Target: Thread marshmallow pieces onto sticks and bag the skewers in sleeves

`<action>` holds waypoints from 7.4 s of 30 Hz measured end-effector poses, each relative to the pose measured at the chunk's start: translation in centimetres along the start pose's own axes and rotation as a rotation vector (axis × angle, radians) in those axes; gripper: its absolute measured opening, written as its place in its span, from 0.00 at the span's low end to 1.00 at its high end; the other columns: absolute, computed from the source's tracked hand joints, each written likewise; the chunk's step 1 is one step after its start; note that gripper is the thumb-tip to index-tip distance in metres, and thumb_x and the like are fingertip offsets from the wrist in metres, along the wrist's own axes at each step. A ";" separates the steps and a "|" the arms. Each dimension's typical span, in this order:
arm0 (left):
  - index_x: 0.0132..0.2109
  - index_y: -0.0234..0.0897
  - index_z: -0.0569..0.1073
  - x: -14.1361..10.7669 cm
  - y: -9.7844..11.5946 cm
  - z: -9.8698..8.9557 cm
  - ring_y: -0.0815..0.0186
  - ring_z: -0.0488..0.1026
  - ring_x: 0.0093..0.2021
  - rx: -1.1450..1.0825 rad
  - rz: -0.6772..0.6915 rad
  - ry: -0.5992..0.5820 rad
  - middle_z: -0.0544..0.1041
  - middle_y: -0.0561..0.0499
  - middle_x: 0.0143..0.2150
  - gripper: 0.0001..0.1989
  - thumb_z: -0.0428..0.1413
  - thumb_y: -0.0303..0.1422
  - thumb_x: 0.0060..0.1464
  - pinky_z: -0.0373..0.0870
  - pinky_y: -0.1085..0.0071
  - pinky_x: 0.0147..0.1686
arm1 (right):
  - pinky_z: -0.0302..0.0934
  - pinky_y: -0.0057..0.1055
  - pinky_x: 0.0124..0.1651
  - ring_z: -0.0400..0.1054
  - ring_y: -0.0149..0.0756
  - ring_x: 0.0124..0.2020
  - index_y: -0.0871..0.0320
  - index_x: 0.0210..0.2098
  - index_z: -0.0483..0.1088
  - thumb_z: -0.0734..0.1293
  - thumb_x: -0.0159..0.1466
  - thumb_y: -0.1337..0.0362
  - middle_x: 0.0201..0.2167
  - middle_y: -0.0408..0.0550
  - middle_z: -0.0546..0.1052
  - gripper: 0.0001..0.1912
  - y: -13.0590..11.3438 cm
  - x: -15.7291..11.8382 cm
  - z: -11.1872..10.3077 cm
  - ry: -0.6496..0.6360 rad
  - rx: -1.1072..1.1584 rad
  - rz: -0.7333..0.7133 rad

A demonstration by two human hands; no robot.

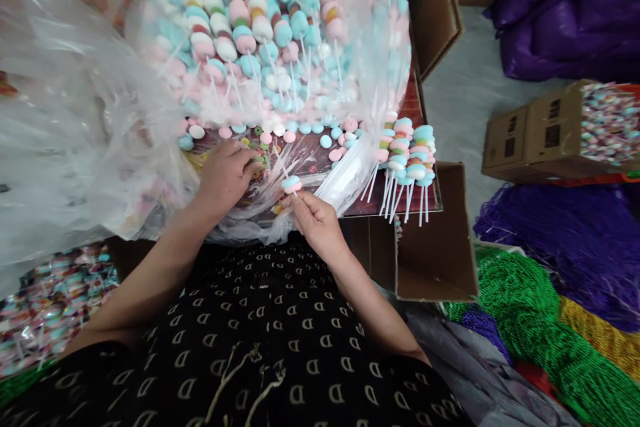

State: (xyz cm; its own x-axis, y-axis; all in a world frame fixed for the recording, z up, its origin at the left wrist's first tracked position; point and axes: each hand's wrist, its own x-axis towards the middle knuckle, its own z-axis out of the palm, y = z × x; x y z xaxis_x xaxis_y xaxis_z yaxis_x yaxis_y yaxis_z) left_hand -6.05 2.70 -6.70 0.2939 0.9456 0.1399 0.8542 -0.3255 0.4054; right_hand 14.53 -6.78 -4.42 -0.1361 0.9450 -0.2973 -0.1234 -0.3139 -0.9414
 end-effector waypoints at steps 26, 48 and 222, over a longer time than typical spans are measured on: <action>0.49 0.41 0.86 -2.7 3.6 -0.7 0.59 0.79 0.45 -0.449 0.134 -0.081 0.85 0.46 0.43 0.13 0.56 0.35 0.68 0.75 0.62 0.50 | 0.40 0.31 0.23 0.46 0.27 0.17 0.54 0.36 0.77 0.71 0.69 0.41 0.14 0.33 0.57 0.22 -1.0 0.1 -2.8 0.252 -0.065 -0.102; 0.40 0.40 0.81 -1.3 -0.8 -1.6 0.51 0.79 0.52 -0.173 -0.081 0.001 0.84 0.43 0.46 0.06 0.59 0.32 0.64 0.72 0.53 0.57 | 0.42 0.28 0.23 0.47 0.27 0.17 0.55 0.37 0.77 0.70 0.69 0.40 0.16 0.32 0.57 0.23 0.2 -0.2 -1.4 0.097 -0.063 -0.038; 0.47 0.39 0.84 -1.6 4.7 -0.5 0.69 0.77 0.32 -1.408 -0.332 -0.058 0.83 0.52 0.35 0.15 0.69 0.42 0.56 0.76 0.72 0.33 | 0.62 0.33 0.40 0.66 0.33 0.33 0.56 0.38 0.75 0.76 0.61 0.52 0.31 0.41 0.76 0.15 -1.8 5.9 0.0 0.081 -0.166 -0.207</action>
State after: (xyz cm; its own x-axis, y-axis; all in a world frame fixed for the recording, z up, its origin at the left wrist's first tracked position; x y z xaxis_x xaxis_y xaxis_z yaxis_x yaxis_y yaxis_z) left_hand -2.76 -0.38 -4.58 0.2157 0.9636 -0.1579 -0.2279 0.2069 0.9515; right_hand 13.93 -0.68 -4.48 -0.0451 0.9939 -0.1009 0.0229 -0.1000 -0.9947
